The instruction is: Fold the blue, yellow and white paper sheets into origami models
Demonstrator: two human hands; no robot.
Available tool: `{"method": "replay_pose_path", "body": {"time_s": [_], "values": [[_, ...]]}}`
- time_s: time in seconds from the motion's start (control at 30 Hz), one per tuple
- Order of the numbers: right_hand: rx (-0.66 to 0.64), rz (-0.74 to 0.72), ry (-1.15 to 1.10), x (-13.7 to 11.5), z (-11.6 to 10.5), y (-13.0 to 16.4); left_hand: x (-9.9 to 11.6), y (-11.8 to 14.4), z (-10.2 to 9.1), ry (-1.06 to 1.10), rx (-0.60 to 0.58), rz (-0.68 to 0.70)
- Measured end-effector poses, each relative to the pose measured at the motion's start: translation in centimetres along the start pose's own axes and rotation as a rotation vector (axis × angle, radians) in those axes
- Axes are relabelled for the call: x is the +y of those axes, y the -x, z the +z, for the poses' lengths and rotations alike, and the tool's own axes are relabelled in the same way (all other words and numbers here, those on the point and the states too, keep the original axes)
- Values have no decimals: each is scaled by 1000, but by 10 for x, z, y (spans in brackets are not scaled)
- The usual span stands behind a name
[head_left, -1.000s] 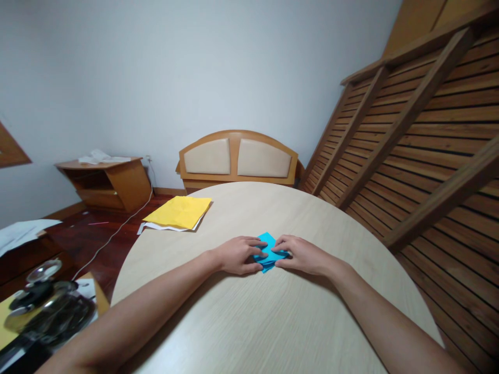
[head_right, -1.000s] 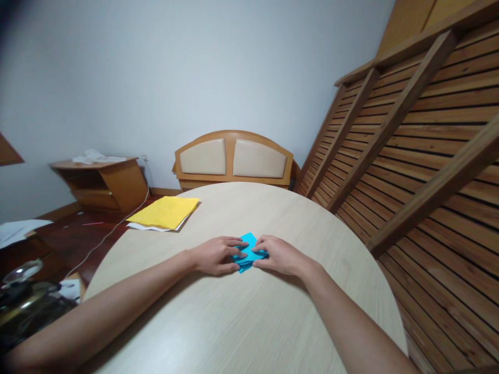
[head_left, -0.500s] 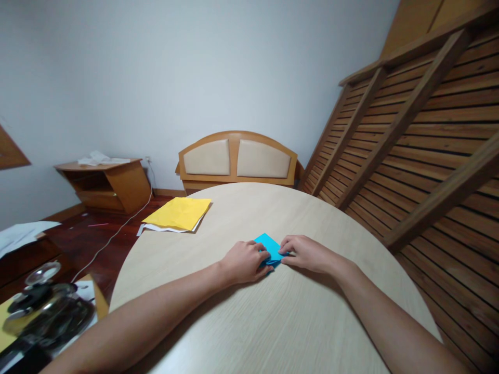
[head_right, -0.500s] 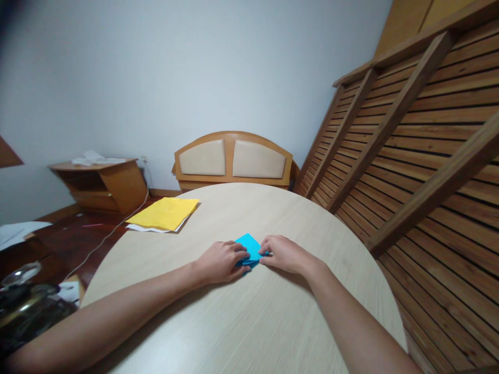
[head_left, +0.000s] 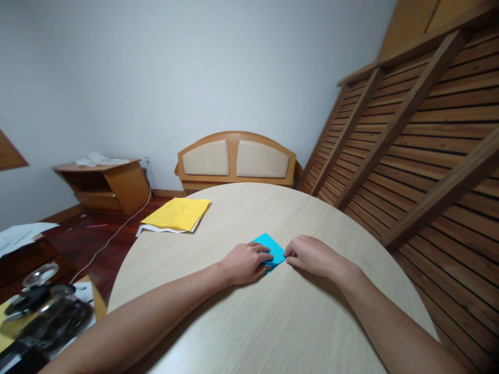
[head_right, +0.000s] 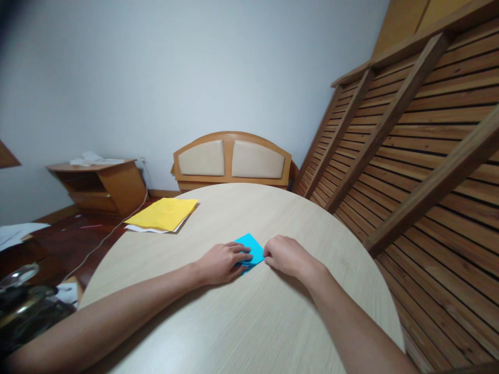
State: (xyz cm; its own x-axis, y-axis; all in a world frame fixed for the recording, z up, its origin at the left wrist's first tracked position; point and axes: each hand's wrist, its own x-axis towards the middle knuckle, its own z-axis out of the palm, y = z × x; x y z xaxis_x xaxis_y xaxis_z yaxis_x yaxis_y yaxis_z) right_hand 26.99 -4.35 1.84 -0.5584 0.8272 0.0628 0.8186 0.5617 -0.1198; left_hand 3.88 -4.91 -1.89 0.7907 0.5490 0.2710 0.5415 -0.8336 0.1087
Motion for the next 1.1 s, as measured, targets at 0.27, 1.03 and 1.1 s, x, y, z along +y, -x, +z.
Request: {"method": "replay_pose_path", "body": {"time_s": [0.27, 1.03, 1.1], "values": [[73, -164, -93, 14, 17, -9, -11, 4, -4, 135, -29, 131], [36, -65, -87, 31, 60, -28, -39, 6, 7, 123, -53, -36], [18, -62, -94, 29, 56, -27, -39, 8, 8, 115, -107, -62]]}}
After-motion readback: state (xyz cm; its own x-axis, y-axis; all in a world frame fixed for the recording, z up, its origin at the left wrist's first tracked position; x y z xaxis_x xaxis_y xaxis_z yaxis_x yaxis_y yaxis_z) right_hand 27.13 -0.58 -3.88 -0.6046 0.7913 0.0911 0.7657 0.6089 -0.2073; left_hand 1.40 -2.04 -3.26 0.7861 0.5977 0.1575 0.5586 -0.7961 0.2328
